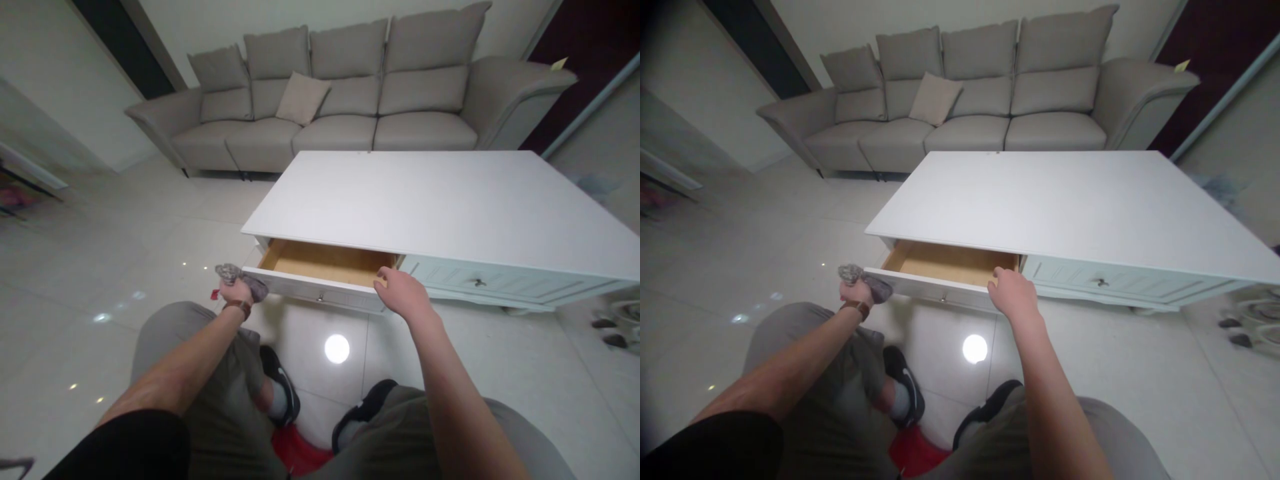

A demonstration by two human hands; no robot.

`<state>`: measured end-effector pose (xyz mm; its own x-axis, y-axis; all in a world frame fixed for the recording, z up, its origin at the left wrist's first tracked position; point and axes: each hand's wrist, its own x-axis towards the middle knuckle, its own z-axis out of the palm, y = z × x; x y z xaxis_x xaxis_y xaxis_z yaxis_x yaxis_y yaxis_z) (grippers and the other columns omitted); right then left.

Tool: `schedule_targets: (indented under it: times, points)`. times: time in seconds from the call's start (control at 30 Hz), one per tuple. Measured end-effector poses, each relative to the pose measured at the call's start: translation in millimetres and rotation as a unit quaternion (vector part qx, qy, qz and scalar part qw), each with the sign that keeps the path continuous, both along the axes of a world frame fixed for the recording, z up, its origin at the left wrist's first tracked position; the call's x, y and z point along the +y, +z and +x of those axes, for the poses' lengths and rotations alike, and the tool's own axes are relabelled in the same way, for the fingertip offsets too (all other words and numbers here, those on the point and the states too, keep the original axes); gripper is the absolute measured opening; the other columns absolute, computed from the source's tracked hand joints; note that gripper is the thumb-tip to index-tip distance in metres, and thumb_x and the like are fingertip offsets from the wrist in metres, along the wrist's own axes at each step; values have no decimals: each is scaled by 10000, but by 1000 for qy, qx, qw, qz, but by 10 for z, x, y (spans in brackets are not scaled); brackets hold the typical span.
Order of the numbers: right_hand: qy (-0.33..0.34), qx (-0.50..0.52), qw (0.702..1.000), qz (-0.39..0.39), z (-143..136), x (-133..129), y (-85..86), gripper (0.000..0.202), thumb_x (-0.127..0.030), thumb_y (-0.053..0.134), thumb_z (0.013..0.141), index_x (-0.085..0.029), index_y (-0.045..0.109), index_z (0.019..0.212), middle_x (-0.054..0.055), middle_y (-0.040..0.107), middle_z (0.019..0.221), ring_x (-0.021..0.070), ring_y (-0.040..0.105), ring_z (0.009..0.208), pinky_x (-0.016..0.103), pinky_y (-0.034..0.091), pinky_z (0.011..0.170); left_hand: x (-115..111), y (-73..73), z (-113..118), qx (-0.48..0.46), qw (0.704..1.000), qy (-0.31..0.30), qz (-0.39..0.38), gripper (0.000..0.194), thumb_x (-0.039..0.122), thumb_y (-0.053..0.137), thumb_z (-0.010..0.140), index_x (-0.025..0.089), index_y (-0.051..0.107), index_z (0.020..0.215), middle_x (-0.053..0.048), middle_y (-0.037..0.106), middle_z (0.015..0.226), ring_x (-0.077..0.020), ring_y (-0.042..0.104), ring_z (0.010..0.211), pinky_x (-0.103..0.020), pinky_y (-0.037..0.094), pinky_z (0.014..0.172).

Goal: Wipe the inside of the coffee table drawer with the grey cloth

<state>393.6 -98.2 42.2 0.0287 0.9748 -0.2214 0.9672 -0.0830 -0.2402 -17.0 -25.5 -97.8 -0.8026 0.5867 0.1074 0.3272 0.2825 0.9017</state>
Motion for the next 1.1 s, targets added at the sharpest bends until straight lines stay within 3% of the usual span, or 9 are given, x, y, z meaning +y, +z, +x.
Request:
schedule_targets:
  times: [0.1,0.17,0.23,0.33,0.43,0.6,0.77,0.9,1.1]
  points:
    - [2,3,1000,1,-9,5,-21,374,-357,458,966,-213,656,1248,110,728,1241,326,676,1123,418,503,864,-5,215,-236,132,991,-23,-19,348,210,554,837,186,623,1177,-93,703,1120,-239,647,1048,-383,482,994]
    - [4,5,1000,-2,-15,6,-39,373,-356,460,966,-209,655,1248,108,729,1242,323,676,1124,416,504,867,-87,321,-263,256,957,-128,-44,385,240,564,839,223,657,1213,-74,730,1119,-257,663,1047,-374,495,972]
    - [6,5,1000,-6,-25,4,-56,373,-357,462,966,-208,656,1247,107,730,1243,320,676,1123,414,506,866,-193,407,-182,349,896,-267,-62,443,224,540,835,241,664,1260,-64,733,1167,-262,662,1093,-364,489,990]
    - [10,6,1000,-11,-44,-5,-79,374,-361,466,969,-210,659,1251,106,729,1253,314,673,1132,412,508,871,-291,518,55,440,769,-454,-97,543,240,565,813,243,634,1352,-84,691,1242,-278,632,1161,-362,469,1017]
    - [13,9,1000,-15,-51,-19,-108,379,-366,479,967,-208,660,1262,110,725,1269,305,667,1153,408,508,895,-260,598,252,500,689,-501,-153,750,323,628,791,193,486,1516,-151,626,1255,-327,616,1119,-426,471,971]
    - [8,6,999,-35,-31,-47,-147,397,-375,479,967,-205,666,1273,126,716,1292,306,660,1176,413,505,922,-127,582,354,535,682,-470,-169,601,350,627,818,262,589,1411,-174,557,1300,-396,474,1272,-553,345,1059]
    - [6,-5,999,-38,-33,-55,-121,414,-379,472,965,-205,663,1288,139,718,1280,323,665,1164,433,510,911,-133,508,632,515,678,-496,-171,498,275,618,791,229,632,1287,-144,600,1214,-348,489,1218,-537,261,1133]
    - [-1,4,1000,-30,-55,-9,-120,396,-378,480,962,-221,662,1277,118,721,1280,302,669,1154,416,508,915,-269,523,1192,515,671,-514,-142,509,276,663,747,221,630,1252,-134,612,1178,-337,503,1156,-530,287,1114]
    - [-44,8,999,-12,-54,110,-144,358,-415,482,943,-253,690,1185,93,750,1191,301,678,1117,422,497,911,-613,413,2447,473,687,-547,-69,545,361,646,834,195,574,1348,-145,620,1218,-328,496,1204,-563,248,1167]
